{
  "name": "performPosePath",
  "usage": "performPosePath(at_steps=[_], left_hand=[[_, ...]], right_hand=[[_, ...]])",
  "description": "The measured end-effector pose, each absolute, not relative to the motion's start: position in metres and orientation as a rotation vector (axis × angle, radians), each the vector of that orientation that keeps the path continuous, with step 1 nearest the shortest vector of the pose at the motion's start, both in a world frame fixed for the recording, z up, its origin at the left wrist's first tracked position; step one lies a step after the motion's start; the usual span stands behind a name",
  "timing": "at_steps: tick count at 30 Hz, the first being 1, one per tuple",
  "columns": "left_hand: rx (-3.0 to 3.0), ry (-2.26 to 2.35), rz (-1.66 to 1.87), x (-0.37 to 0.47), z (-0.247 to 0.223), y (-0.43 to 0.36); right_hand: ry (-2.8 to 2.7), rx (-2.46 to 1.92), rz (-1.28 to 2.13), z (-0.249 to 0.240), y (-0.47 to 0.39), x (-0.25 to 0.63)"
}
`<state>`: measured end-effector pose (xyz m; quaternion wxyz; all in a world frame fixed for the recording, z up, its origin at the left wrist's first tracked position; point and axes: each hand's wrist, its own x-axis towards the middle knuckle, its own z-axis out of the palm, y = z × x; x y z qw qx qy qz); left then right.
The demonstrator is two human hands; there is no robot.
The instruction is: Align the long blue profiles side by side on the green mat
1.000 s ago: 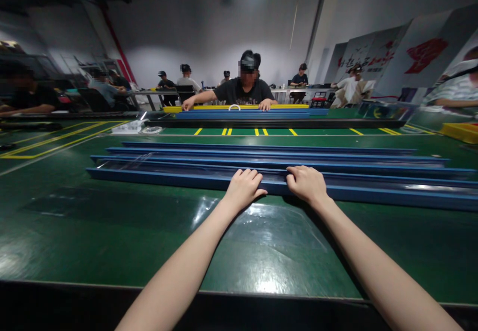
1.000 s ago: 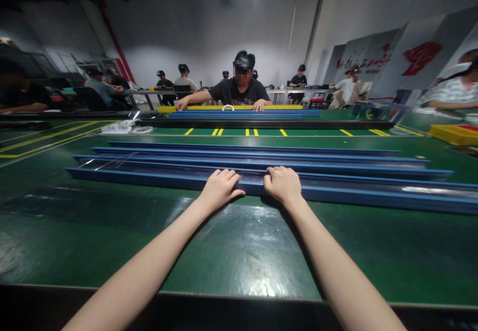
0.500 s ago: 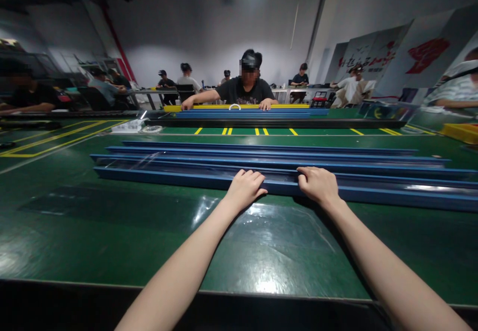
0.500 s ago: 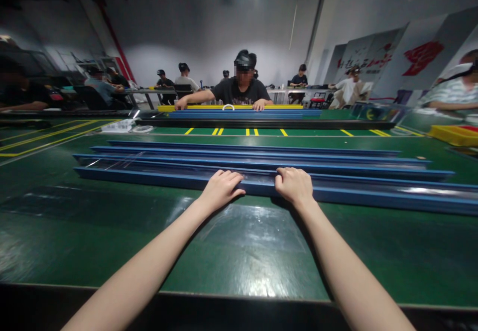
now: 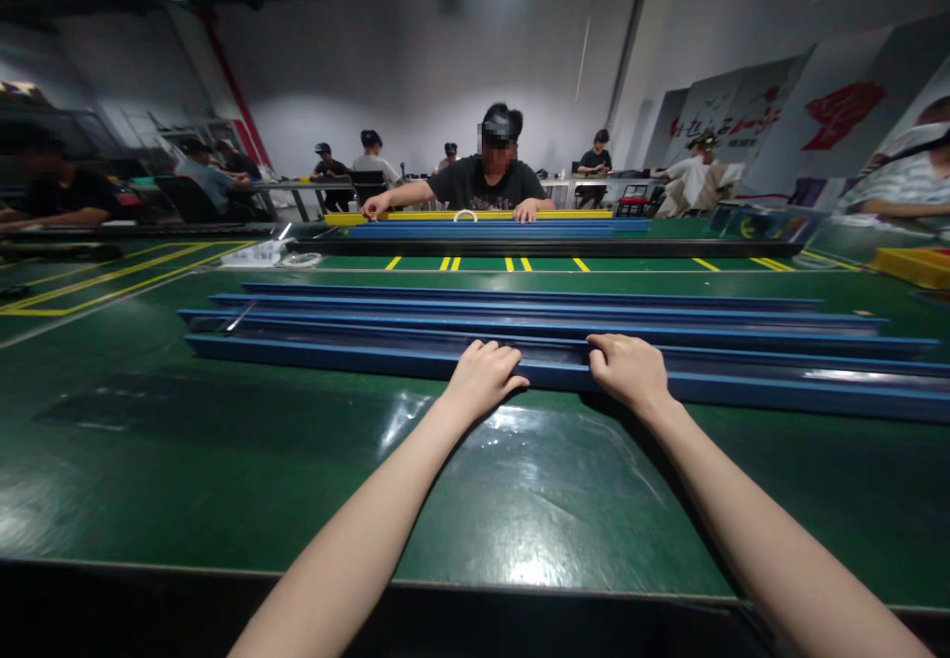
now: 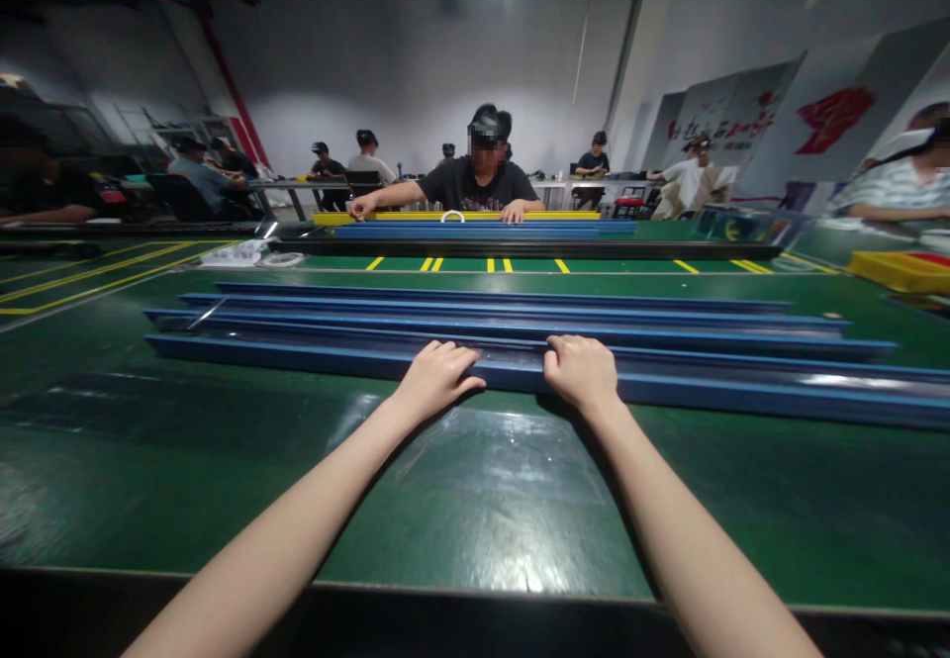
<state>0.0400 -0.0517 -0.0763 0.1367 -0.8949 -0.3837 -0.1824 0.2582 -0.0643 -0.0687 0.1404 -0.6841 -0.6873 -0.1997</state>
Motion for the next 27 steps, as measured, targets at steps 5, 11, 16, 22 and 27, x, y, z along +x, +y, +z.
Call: performPosePath(at_steps=[5,11,16,22,27], left_hand=[[-2.601,-1.136,-0.516,0.0400,-0.0745,-0.0520],[-2.625,-1.142,-0.498,0.0394,-0.0737,-0.0508],[-2.630,-1.147,-0.493,0.0389,-0.0726,-0.0505],[-2.628,-1.166,-0.476,0.0400,-0.0703,-0.0516],[-2.631,-1.180,-0.457,0.0408,-0.0696,-0.0519]], right_hand=[[-1.987,-1.974,-0.569,-0.0687,-0.0648,0.2581],[-1.989,-1.982,-0.557,-0.0684,-0.0654,0.2578],[-2.001,-1.989,-0.545,-0.0672,-0.0656,0.2574],[-2.003,-2.006,-0.518,-0.0661,-0.0654,0.2573],[-2.012,-2.005,-0.523,-0.0656,-0.0657,0.2569]])
